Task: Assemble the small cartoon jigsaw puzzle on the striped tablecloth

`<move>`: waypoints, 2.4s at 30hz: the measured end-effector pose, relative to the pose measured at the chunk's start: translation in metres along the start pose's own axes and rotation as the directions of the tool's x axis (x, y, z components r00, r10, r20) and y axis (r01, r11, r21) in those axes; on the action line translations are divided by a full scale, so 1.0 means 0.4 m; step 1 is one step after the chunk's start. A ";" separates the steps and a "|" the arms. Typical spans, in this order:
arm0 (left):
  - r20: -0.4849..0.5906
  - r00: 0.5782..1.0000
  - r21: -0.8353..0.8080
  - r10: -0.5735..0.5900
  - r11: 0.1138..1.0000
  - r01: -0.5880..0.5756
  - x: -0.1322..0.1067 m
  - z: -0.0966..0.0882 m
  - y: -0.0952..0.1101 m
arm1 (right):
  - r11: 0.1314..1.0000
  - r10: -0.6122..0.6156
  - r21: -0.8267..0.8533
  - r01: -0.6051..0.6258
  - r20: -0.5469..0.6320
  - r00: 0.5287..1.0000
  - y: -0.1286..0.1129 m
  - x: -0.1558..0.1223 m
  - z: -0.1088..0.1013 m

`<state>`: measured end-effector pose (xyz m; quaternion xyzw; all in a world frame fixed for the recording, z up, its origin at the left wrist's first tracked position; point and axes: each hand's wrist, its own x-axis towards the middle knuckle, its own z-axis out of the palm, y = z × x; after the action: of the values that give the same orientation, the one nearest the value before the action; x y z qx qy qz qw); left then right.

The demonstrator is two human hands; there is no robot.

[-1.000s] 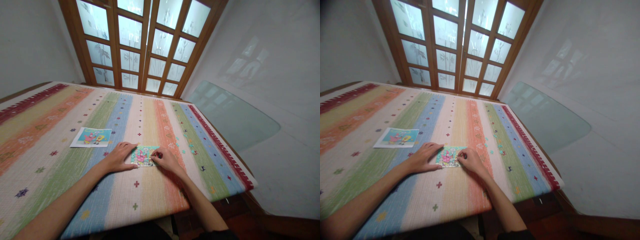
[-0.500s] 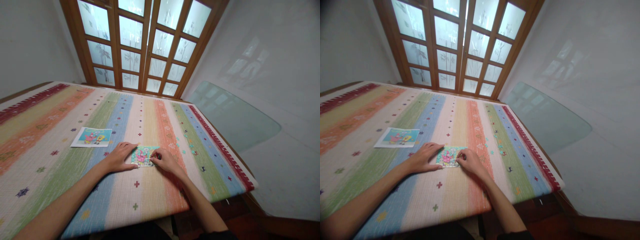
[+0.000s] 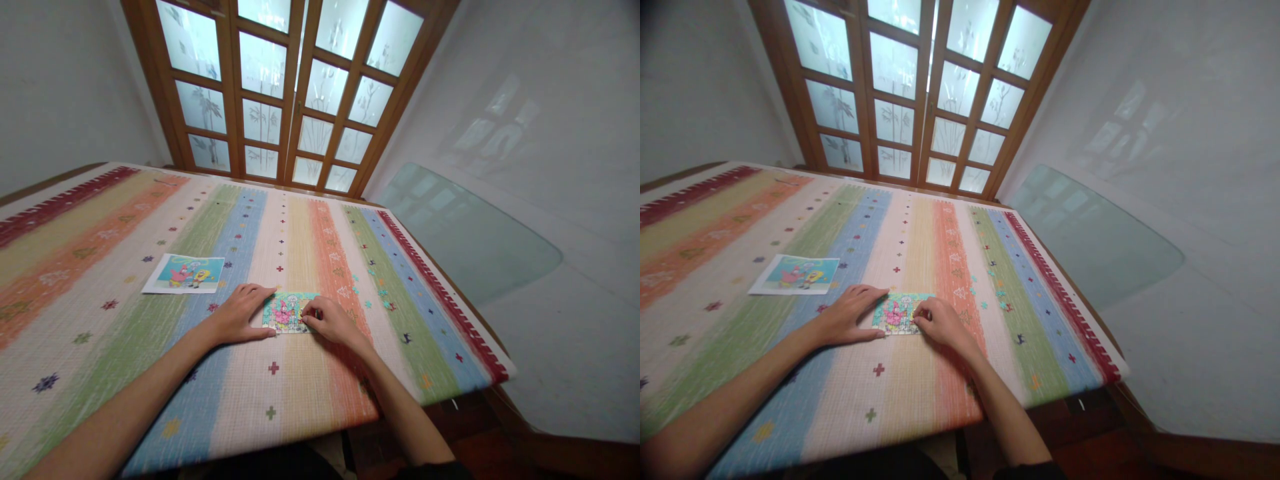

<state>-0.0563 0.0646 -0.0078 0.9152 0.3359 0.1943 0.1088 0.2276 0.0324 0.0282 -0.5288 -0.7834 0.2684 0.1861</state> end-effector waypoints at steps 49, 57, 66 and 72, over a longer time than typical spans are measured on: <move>-0.013 1.000 -0.005 0.016 1.000 -0.016 0.001 -0.001 -0.006 | 0.941 0.129 -0.211 -0.264 -0.498 0.857 0.213 -0.131 -0.106; -0.012 1.000 -0.015 0.002 1.000 -0.003 0.001 -0.002 -0.003 | 0.842 0.276 -0.228 -0.489 -0.597 0.753 0.346 -0.183 -0.209; 0.002 1.000 -0.021 -0.017 1.000 0.017 -0.003 -0.007 -0.006 | 0.836 0.374 -0.134 -0.532 -0.570 0.732 0.400 -0.208 -0.231; -0.014 1.000 -0.034 -0.010 0.999 0.010 -0.004 -0.014 0.001 | 0.836 0.416 -0.095 -0.541 -0.534 0.736 0.401 -0.197 -0.241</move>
<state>-0.0595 0.0638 -0.0029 0.9102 0.3379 0.2056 0.1229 0.4293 0.0283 0.0042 -0.7825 -0.5721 0.0652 0.2370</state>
